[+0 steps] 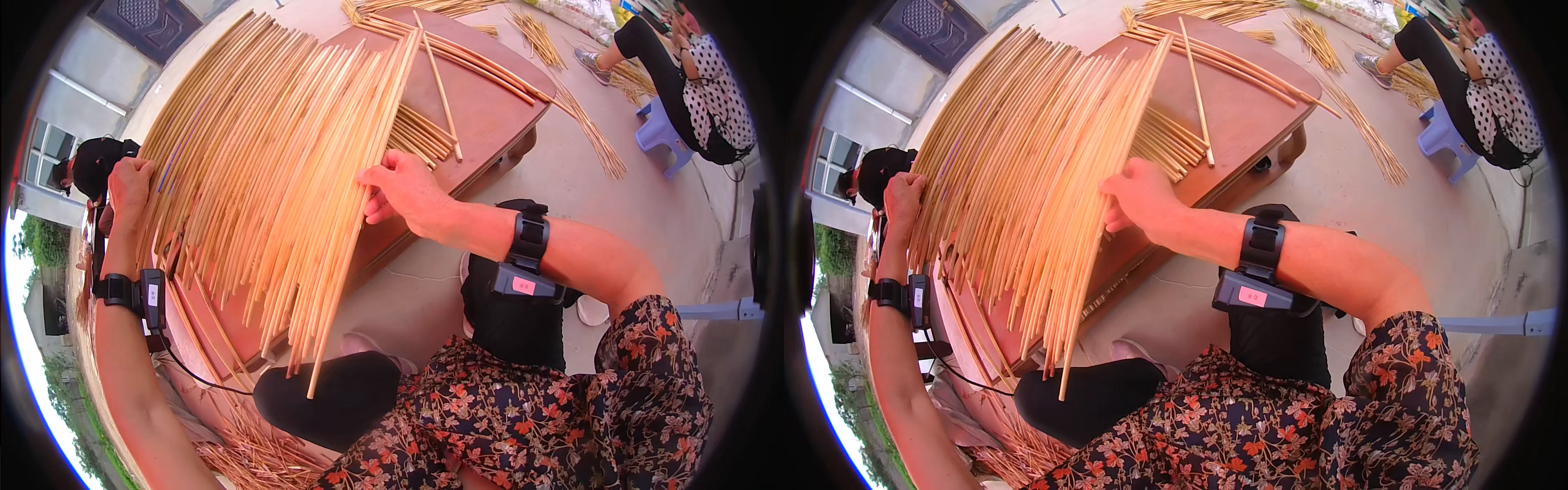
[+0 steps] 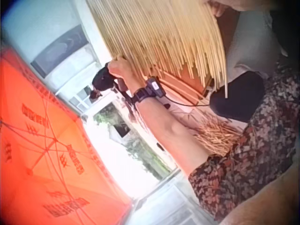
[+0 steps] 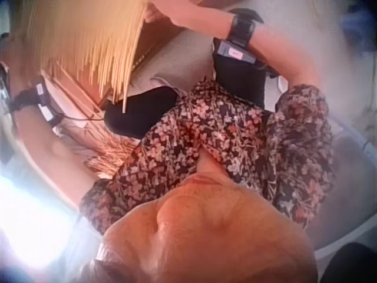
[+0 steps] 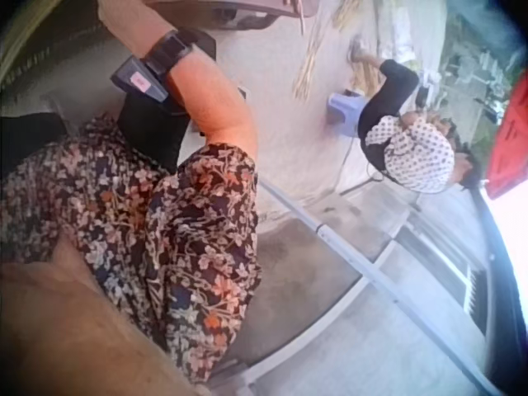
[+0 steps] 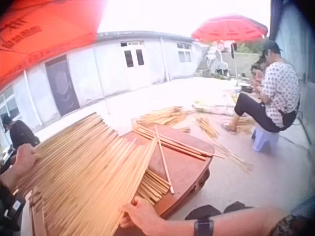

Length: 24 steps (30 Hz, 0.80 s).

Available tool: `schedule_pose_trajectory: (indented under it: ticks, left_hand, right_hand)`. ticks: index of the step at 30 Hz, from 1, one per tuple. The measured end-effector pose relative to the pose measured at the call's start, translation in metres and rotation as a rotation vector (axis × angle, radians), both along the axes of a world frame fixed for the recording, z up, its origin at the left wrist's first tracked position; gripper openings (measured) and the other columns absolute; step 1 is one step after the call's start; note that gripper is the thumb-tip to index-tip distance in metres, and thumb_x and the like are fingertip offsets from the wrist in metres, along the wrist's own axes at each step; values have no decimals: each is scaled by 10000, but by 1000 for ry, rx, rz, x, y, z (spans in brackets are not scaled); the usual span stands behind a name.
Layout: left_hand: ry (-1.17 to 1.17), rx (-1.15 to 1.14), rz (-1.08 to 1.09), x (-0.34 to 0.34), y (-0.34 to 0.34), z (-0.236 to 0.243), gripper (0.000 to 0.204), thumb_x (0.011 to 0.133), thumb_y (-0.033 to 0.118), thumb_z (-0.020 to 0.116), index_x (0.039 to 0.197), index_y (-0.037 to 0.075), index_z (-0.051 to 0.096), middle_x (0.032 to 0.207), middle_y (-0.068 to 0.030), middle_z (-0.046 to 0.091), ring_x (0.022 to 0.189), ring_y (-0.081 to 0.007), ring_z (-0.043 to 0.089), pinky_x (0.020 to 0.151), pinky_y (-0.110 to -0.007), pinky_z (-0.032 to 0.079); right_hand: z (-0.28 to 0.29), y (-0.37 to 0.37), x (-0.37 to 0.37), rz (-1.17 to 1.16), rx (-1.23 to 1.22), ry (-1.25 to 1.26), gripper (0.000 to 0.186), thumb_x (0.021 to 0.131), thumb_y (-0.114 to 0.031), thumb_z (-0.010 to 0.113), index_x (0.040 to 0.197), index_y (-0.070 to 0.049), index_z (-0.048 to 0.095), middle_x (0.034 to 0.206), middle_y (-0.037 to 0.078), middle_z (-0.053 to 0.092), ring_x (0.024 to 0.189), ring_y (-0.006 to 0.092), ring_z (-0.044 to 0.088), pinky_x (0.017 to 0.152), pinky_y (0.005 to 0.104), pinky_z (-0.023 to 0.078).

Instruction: The person weaves together lengths of straw by hand and using a needle and thread, aligning them on a table and stitching them into a mat.

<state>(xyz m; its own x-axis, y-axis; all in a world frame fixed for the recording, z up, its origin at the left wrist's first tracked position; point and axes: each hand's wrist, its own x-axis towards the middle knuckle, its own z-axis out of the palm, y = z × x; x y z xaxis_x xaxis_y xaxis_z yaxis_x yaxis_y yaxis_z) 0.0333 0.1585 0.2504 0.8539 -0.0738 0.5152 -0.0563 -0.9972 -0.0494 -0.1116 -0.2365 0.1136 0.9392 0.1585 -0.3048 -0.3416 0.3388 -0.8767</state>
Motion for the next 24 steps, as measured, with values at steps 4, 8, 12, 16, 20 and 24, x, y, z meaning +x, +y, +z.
schedule_pose_trajectory:
  ticks: [4, 8, 12, 16, 20, 24]
  left_hand:
    - [-6, 37, -40, 38, -3, -5, 210, 827, 213, 680, 883, 14, 714, 869, -124, 664, 781, -276, 655, 756, -341, 494]
    - [19, 62, -85, 70, 11, -20, 199, 828, 254, 665, 878, 75, 736, 973, -95, 671, 849, -301, 660, 769, -374, 498]
    - [-18, 65, -87, 93, 1, -29, 223, 849, 276, 653, 909, 77, 735, 994, -74, 665, 896, -299, 652, 795, -376, 496]
    - [11, 84, -98, 105, -3, -49, 230, 853, 259, 648, 925, 60, 737, 1021, -82, 660, 864, -264, 659, 781, -337, 494]
    - [65, 46, -113, 116, 7, -75, 222, 867, 260, 628, 934, 77, 735, 1040, -68, 654, 901, -290, 645, 795, -373, 479]
    - [54, 20, -125, 124, 1, -102, 222, 865, 252, 636, 947, 71, 735, 1037, -67, 658, 898, -274, 649, 801, -353, 482]
  right_hand:
    - [-12, 13, -6, -9, 80, 49, 195, 915, -115, 559, 1029, 39, 521, 874, 148, 623, 616, 206, 653, 523, 297, 569]
    - [-4, 23, -5, 28, 96, 103, 195, 928, -119, 555, 1042, 34, 519, 904, 147, 621, 653, 217, 668, 552, 300, 575]
    - [-3, 25, -10, -52, 133, 174, 209, 942, -137, 560, 1068, 27, 527, 954, 134, 627, 724, 229, 687, 595, 303, 581]
    - [-14, 33, -20, -6, 181, 273, 229, 947, -159, 570, 1075, 30, 549, 955, 132, 632, 760, 233, 692, 624, 303, 586]
    - [-10, 37, -27, 83, 138, 320, 253, 951, -181, 572, 1076, 40, 562, 923, 141, 636, 756, 235, 691, 619, 305, 590]
    - [-8, 33, -41, 142, 121, 383, 289, 955, -205, 569, 1078, 56, 561, 883, 166, 640, 705, 243, 689, 584, 322, 594]
